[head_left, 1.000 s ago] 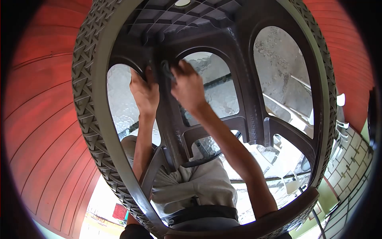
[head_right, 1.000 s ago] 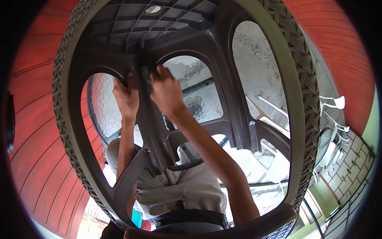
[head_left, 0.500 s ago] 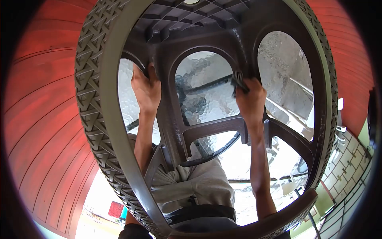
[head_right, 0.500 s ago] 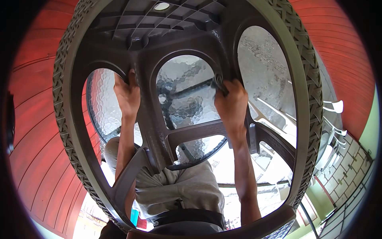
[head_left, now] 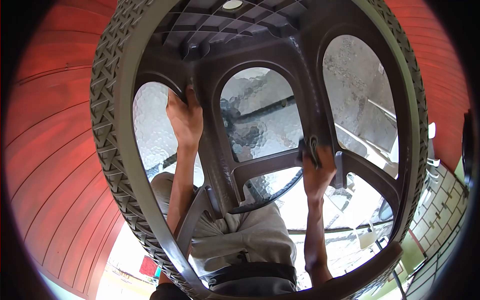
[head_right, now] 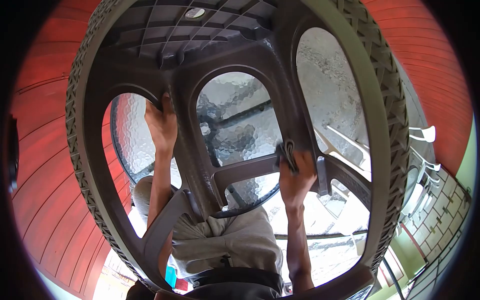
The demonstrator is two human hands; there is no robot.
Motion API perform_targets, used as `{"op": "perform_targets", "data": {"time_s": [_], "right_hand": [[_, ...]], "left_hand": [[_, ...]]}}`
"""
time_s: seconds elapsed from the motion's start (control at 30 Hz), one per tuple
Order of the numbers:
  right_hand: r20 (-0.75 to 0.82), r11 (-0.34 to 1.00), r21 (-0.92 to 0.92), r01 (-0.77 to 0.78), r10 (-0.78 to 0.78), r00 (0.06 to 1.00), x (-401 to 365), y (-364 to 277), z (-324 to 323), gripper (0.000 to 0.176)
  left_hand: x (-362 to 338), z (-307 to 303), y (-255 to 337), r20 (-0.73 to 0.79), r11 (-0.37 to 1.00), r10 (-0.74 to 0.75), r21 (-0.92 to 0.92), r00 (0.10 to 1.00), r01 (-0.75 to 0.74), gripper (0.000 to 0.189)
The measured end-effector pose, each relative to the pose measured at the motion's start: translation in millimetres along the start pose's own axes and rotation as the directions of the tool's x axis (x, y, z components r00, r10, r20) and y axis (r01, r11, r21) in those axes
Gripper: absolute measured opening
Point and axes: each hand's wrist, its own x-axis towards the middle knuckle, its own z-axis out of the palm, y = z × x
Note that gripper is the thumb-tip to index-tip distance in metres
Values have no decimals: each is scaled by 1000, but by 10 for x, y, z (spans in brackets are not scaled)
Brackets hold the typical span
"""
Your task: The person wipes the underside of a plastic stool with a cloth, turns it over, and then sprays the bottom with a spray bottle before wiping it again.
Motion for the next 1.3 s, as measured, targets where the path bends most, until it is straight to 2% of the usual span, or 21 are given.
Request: {"op": "perform_targets", "data": {"time_s": [0.07, 0.13, 0.2, 0.3, 0.37, 0.4, 0.43, 0.47, 0.5, 0.53, 0.57, 0.63, 0.73, 0.8, 0.83, 0.87, 0.97, 1.13, 1.3], "right_hand": [[-87, 985, 100, 143, -135, 987, 388, -302, 91, 26], [-143, 973, 129, 193, -174, 974, 776, -605, 144, 29], [-252, 929, 31, 369, -350, 902, 1255, -742, 340, 25], [-186, 916, 111, 385, -361, 914, 1650, -681, 727, 22], [-129, 884, 219, 414, -394, 910, 1646, -745, 881, 20], [-89, 892, 263, 368, -357, 930, 1520, -822, 881, 19], [-53, 897, 303, 322, -321, 945, 1345, -899, 840, 18], [43, 887, 370, 276, -313, 949, 1197, -868, 888, 17], [90, 875, 447, 184, -249, 964, 971, -876, 972, 18], [111, 856, 478, 195, -280, 954, 771, -874, 1053, 21], [185, 868, 479, 132, -246, 951, 548, -963, 1037, 20], [269, 844, 528, 99, -277, 923, 137, -1024, 1063, 19], [289, 822, 568, 41, -246, 925, -457, -908, 1034, 22], [311, 815, 579, 1, -222, 924, -681, -828, 819, 23], [352, 808, 582, -89, -152, 924, -753, -808, 684, 23], [370, 800, 584, -138, -111, 923, -784, -758, 564, 23], [392, 787, 582, -205, -50, 919, -953, -530, 273, 23], [399, 796, 572, -198, -59, 915, -1213, -71, 89, 22], [289, 807, 587, -62, -137, 948, -1040, 131, 142, 22]], "left_hand": [[-26, 21, -56, 7, 1000, 0, 27, 1000, 0, 25], [18, 1, -56, 6, 1000, 7, 20, 1000, -7, 26], [12, 11, 0, 16, 999, 7, -38, 1000, -7, 26], [44, -28, -170, 10, 991, 101, 87, 995, -101, 29], [271, -458, -450, 221, 985, -135, -75, 966, 155, 38], [318, -726, -210, 187, 856, -264, -408, 946, 319, 47], [322, -962, -692, 272, 812, -42, -552, 961, 191, 70], [372, -1180, -300, 239, 802, 223, -595, 945, -39, 52], [472, -1466, 461, 192, 728, 477, -633, 858, -263, 51], [332, -1616, 1135, 261, 770, 315, -632, 913, -85, 69], [116, -1591, 1740, 330, 782, 136, -614, 934, 103, 111], [-76, -1612, 1995, 382, 916, 113, -398, 917, 54, 101], [-253, -1607, 2219, 439, 997, 69, -57, 896, -49, 90], [-244, -1584, 2261, 380, 997, -40, 79, 924, 10, 89], [-211, -1581, 2208, 301, 990, -132, 91, 944, 109, 90], [-198, -1567, 2137, 215, 973, -225, 98, 950, 208, 92], [-244, -1706, 1798, 128, 953, -208, -197, 970, 230, 89], [-283, -1783, 1746, 141, 940, -189, -260, 972, 220, 85], [-300, -1823, 1335, 251, 855, -161, -448, 955, 262, 84]]}}
